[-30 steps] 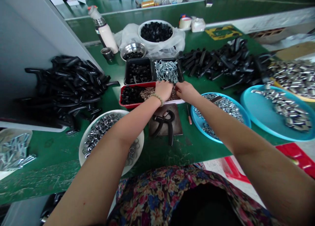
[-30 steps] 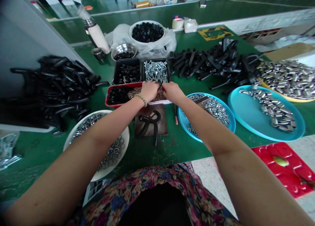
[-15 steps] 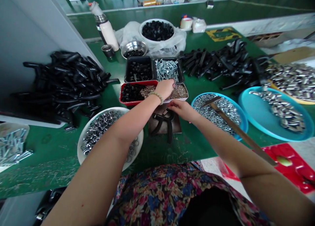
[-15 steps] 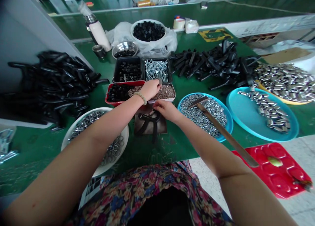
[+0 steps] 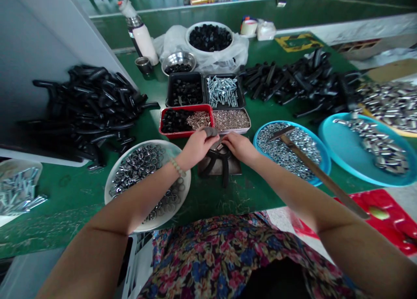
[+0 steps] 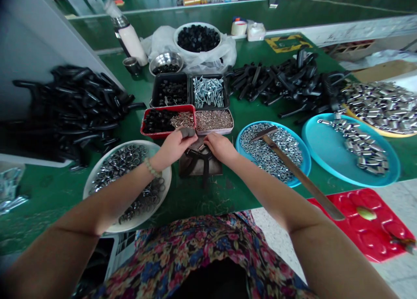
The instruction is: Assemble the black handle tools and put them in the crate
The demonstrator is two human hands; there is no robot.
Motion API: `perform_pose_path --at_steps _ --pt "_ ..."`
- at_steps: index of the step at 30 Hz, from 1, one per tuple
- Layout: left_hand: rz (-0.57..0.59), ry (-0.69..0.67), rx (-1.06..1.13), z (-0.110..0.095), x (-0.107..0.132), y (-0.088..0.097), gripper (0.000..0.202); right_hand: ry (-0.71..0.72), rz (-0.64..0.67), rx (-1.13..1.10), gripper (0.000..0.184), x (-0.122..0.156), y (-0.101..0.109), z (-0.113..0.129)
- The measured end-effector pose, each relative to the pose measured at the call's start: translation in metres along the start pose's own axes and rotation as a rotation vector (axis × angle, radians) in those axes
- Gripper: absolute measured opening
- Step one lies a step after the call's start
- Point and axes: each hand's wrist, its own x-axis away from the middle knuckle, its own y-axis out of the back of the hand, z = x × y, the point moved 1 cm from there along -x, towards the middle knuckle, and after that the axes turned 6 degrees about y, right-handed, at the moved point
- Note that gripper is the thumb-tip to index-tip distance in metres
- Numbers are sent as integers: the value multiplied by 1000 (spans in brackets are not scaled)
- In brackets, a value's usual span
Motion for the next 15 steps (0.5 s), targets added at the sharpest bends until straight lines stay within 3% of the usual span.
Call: perform_pose_path --at_steps 4,8,12,15 --pt "22 -30 -202 15 38 -22 17 78 71 236 22 3 0 5" --pt "15 -40 -408 21 44 -35 18 139 168 348 26 7 4 8" --pt "7 -57 -535 16 42 -36 22 188 200 270 30 12 8 10" --pt "18 -54 -604 11 42 -34 26 128 126 70 31 14 10 11"
